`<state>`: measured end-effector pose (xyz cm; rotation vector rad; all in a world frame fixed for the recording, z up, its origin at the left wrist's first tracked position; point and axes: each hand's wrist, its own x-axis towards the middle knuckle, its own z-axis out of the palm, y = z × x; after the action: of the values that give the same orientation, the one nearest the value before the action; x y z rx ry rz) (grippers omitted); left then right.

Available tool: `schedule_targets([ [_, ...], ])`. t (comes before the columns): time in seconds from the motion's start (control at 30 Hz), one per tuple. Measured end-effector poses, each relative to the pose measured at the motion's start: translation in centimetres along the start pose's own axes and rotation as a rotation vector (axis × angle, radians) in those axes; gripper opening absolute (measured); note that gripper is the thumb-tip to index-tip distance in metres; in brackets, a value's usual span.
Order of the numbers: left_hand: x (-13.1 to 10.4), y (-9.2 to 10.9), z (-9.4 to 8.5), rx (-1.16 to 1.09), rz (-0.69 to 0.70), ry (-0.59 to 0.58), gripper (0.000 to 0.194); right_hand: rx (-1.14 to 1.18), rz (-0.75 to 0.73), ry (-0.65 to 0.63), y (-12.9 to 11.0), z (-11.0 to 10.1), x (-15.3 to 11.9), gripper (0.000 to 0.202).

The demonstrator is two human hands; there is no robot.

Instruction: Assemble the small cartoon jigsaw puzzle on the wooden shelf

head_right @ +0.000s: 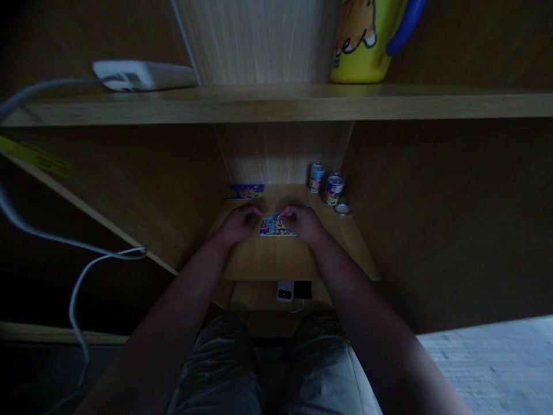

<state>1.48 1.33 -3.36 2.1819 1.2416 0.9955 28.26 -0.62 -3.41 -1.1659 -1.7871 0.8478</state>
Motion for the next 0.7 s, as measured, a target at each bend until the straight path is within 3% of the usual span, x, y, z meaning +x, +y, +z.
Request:
schedule_targets([
  [0.17, -0.1, 1.1, 0.8, -0.186, 0.006, -0.057, 0.015, 0.057, 0.017, 0.019, 0.5, 0.6, 0.2, 0.024],
  [0.33, -0.1, 2.4, 1.6, -0.303, -0.005, -0.100, 0.026, 0.077, -0.043, 0.012, 0.7, 1.1, 0.5, 0.028],
  [0.47, 0.3, 1.9, 1.9, -0.360, -0.023, -0.066, 0.032, 0.072, -0.045, -0.006, 0.5, 1.2, 0.5, 0.026],
  [0.7, 0.8, 0.6, 2.4, -0.480, -0.039, -0.105, 0.041, 0.119, -0.090, 0.005, 1.0, 2.3, 0.9, 0.028],
])
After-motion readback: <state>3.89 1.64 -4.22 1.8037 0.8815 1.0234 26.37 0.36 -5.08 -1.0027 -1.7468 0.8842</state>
